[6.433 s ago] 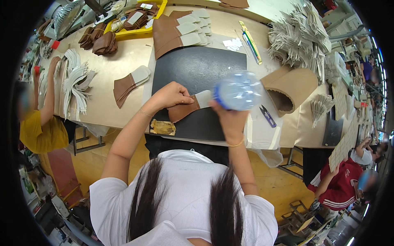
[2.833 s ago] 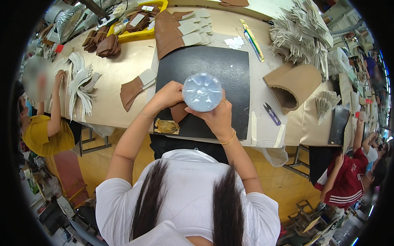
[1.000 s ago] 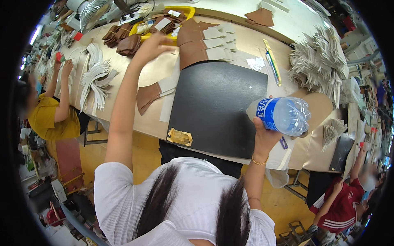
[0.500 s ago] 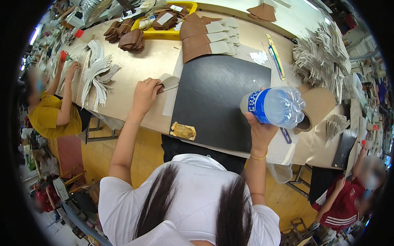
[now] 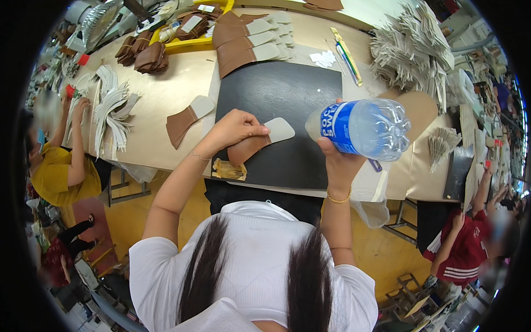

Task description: The person repeatedly applies glue from a plastic bottle to small brown leather pieces on a black mat, then places each piece aside. The process is continuous and repetitive throughout the clip.

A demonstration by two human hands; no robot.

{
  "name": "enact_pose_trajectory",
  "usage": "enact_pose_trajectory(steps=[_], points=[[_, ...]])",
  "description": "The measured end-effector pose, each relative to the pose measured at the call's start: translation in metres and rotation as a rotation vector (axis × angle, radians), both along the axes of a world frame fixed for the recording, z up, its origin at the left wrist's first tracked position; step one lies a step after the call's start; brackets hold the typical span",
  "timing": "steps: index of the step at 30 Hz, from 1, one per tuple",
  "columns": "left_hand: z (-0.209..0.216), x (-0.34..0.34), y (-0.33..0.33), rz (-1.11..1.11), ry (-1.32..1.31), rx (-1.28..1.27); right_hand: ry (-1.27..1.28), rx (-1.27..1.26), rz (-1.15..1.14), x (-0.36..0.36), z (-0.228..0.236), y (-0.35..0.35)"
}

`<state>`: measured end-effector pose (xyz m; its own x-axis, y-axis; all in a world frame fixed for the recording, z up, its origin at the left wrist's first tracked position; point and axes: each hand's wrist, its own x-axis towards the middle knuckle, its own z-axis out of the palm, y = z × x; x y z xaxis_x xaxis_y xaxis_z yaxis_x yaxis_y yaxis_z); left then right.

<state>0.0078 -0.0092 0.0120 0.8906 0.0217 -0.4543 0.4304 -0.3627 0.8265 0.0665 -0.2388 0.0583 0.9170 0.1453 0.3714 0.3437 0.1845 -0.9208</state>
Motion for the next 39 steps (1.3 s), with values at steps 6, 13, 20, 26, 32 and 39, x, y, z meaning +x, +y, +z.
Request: enact_pose_trajectory(steps=[6, 13, 20, 26, 32, 39], points=[[-0.007, -0.004, -0.007, -0.022, 0.031, 0.072, 0.121, -0.040, 0.118, -0.023, -0.022, 0.016], [-0.013, -0.006, -0.007, -0.018, 0.012, 0.109, 0.034, -0.504, 0.211, -0.027, -0.024, 0.020], [-0.008, -0.002, -0.010, -0.018, 0.081, 0.078, -0.049, -0.341, -0.020, -0.019, -0.029, 0.027], [-0.010, -0.003, -0.008, -0.031, 0.034, 0.095, -0.050, -0.462, 0.037, -0.015, -0.027, 0.031], [-0.019, 0.000, -0.006, -0.055, 0.000, 0.105, -0.008, -0.330, 0.016, -0.016, -0.021, 0.045], [-0.012, 0.002, -0.001, -0.135, 0.003, 0.057, -0.023, -0.534, -0.101, 0.001, -0.034, 0.034]])
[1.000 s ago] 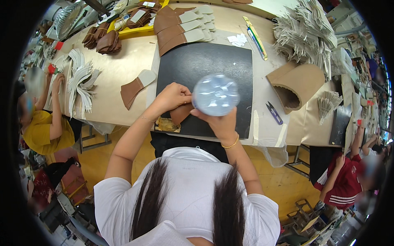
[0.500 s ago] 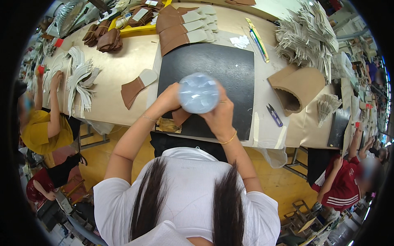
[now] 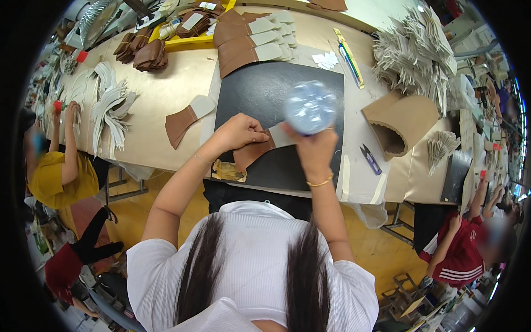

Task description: The person repeatedly applies glue from a plastic bottle to small brown leather pieces on a black mat, then places each piece aside. The process is continuous and repetitive throughout the clip.

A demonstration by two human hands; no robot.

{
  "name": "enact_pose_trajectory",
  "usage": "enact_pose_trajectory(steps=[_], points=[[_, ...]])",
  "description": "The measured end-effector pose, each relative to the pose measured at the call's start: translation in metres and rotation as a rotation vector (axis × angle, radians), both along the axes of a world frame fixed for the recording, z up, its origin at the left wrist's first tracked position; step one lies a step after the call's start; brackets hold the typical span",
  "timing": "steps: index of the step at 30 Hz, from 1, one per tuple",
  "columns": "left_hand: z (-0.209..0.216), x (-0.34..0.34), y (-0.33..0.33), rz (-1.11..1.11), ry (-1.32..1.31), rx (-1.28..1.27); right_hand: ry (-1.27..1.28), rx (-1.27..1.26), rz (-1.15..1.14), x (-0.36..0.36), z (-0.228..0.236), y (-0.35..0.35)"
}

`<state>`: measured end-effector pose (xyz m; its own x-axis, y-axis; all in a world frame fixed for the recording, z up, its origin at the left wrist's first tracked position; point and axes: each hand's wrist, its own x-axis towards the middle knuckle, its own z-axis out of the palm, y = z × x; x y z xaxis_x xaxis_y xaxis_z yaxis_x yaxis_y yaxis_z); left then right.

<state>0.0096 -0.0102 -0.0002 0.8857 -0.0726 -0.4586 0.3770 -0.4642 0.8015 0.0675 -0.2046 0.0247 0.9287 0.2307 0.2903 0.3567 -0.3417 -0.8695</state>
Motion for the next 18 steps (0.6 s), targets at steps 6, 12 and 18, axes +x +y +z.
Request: enact_pose_trajectory(steps=[6, 12, 18], points=[[-0.002, 0.048, 0.048, 0.024, -0.299, -0.232, -0.092, 0.318, -0.211, 0.022, 0.008, -0.039], [0.042, 0.118, 0.118, 0.134, -0.467, 0.237, -0.007, 0.422, -0.146, 0.012, 0.005, -0.041], [0.013, 0.051, 0.181, 0.239, -0.367, 0.447, 0.081, 0.493, -0.068, 0.005, 0.010, -0.041]])
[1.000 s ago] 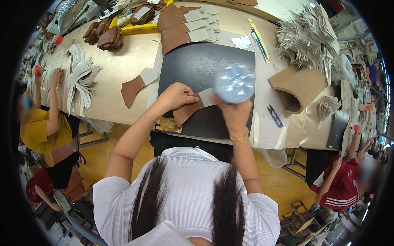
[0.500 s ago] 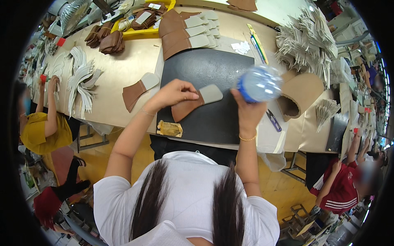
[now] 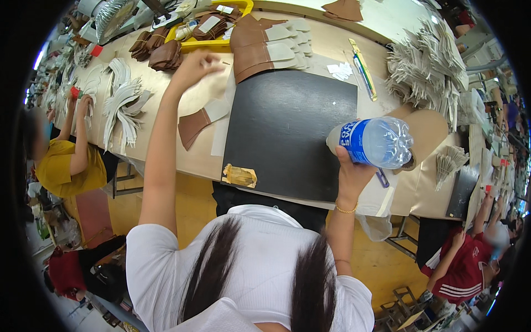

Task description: The person repeatedly applies glue from a plastic bottle to small brown leather pieces on a black mat, then places each piece aside. The process is continuous and repetitive throughout the clip.

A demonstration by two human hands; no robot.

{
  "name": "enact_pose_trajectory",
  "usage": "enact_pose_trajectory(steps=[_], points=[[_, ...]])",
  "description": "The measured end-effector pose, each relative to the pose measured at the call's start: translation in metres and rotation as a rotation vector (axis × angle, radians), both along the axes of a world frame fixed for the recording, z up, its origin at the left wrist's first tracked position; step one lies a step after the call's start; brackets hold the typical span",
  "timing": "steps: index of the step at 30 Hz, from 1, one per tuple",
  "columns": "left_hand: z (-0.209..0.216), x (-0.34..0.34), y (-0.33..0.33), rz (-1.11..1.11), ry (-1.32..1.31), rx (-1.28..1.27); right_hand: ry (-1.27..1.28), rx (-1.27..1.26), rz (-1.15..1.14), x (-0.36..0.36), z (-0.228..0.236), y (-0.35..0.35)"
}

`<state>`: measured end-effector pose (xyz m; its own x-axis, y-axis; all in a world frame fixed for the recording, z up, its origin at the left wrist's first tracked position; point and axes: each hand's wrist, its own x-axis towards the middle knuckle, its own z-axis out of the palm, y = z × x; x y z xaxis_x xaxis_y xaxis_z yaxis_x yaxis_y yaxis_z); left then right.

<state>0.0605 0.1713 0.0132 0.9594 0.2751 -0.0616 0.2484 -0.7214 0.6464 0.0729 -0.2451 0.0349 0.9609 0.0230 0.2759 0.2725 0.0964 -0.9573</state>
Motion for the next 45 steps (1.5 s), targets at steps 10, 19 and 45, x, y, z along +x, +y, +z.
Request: enact_pose_trajectory(steps=[10, 19, 45], points=[[-0.025, -0.137, -0.065, 0.201, -0.102, 0.297, 0.031, 0.007, 0.131, -0.004, 0.003, 0.016], [-0.028, -0.142, -0.087, 0.244, -0.188, 0.401, 0.030, -0.024, 0.175, -0.015, 0.004, 0.008], [-0.030, -0.063, -0.187, -0.177, 0.361, -0.558, -0.191, -0.447, 0.289, -0.040, -0.022, 0.034]])
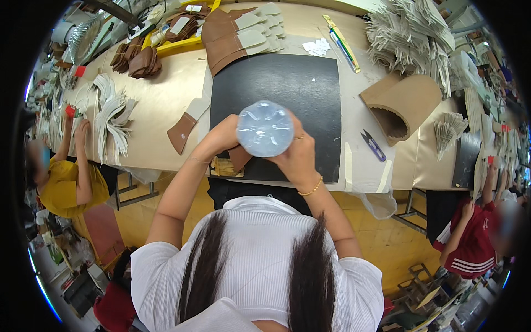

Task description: The person repeatedly applies glue from a plastic bottle to small brown leather pieces on a black mat, then places each piece aside. The process is continuous and repetitive throughout the clip.

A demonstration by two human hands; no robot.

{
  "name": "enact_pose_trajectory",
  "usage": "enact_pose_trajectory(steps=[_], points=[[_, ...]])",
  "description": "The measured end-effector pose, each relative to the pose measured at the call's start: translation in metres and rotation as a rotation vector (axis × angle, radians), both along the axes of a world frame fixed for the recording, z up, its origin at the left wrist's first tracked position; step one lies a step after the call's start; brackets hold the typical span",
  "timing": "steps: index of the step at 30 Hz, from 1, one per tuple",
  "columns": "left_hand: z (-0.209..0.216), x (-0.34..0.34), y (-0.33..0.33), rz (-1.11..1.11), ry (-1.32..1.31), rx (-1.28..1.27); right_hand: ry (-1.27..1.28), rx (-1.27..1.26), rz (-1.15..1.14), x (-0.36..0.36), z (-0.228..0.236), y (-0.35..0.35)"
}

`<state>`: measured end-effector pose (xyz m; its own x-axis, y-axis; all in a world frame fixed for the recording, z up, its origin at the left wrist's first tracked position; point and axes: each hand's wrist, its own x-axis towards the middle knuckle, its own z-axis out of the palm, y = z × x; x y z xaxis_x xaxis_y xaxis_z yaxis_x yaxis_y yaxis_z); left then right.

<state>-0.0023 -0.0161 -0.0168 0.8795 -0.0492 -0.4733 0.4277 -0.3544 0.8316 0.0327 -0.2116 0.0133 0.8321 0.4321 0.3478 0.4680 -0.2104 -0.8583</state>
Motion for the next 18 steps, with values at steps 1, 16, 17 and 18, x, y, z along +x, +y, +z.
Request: enact_pose_trajectory(steps=[1, 16, 17, 18], points=[[0.002, 0.001, 0.002, -0.027, 0.062, 0.009, 0.045, 0.008, -0.029, 0.003, 0.003, -0.004], [0.013, 0.005, 0.001, -0.058, 0.119, 0.024, 0.188, 0.070, -0.241, 0.032, 0.007, -0.010], [0.013, 0.005, 0.001, -0.052, 0.121, 0.026, 0.175, 0.063, -0.255, 0.035, 0.012, -0.009], [0.014, 0.005, 0.001, -0.046, 0.122, 0.029, 0.161, 0.057, -0.269, 0.038, 0.019, -0.008]])
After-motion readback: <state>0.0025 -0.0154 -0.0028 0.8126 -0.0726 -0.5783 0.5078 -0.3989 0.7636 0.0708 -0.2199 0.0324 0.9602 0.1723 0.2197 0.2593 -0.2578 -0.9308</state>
